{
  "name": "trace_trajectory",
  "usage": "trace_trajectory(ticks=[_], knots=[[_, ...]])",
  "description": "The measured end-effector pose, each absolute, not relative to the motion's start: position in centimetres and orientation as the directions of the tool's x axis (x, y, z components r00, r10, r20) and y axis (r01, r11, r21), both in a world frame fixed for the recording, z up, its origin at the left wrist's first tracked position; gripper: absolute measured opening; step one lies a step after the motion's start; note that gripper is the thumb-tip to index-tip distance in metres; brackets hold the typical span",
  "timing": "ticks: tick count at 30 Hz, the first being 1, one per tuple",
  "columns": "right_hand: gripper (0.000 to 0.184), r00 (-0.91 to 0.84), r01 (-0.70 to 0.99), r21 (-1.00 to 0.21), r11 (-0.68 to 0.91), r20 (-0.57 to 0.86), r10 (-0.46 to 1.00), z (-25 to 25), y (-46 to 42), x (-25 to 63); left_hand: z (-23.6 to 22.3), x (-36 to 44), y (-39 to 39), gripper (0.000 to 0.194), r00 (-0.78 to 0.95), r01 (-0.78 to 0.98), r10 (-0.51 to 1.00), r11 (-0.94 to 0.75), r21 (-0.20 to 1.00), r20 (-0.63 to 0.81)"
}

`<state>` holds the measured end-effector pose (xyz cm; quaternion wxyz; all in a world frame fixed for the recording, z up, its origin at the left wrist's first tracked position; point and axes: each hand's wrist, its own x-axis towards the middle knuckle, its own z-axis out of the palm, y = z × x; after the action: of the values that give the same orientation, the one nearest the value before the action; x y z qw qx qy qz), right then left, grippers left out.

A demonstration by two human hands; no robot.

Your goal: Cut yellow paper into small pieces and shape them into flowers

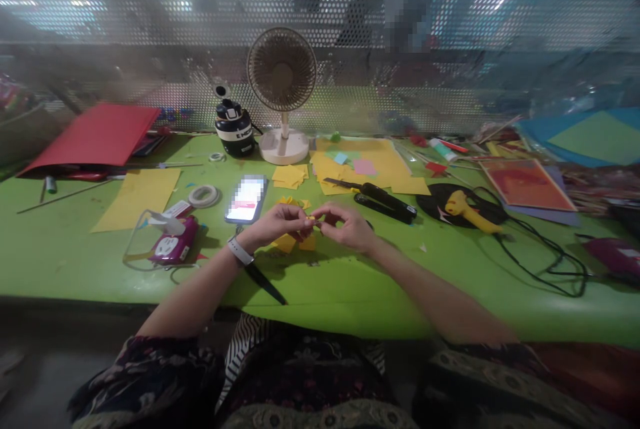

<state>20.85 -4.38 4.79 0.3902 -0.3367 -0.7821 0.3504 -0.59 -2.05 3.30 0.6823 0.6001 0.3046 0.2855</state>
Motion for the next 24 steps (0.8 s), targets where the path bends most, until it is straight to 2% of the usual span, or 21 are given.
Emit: trace_trajectory(ticks=[18, 24], knots=[[0.015, -0.475, 0.309, -0.729, 0.611, 0.438, 0.763, 4.45, -4.09, 20.98, 3.28, -0.48, -2.01, 0.031, 0.622, -0.025, 0.78, 0.11, 0.994, -0.07], [0.012, -0.425, 0.311, -0.77, 0.557, 0.412, 0.806, 4.33, -4.15, 20.8, 3.5, -0.42, -2.08, 0.035, 0.609, -0.046, 0.789, 0.139, 0.989, -0.082]])
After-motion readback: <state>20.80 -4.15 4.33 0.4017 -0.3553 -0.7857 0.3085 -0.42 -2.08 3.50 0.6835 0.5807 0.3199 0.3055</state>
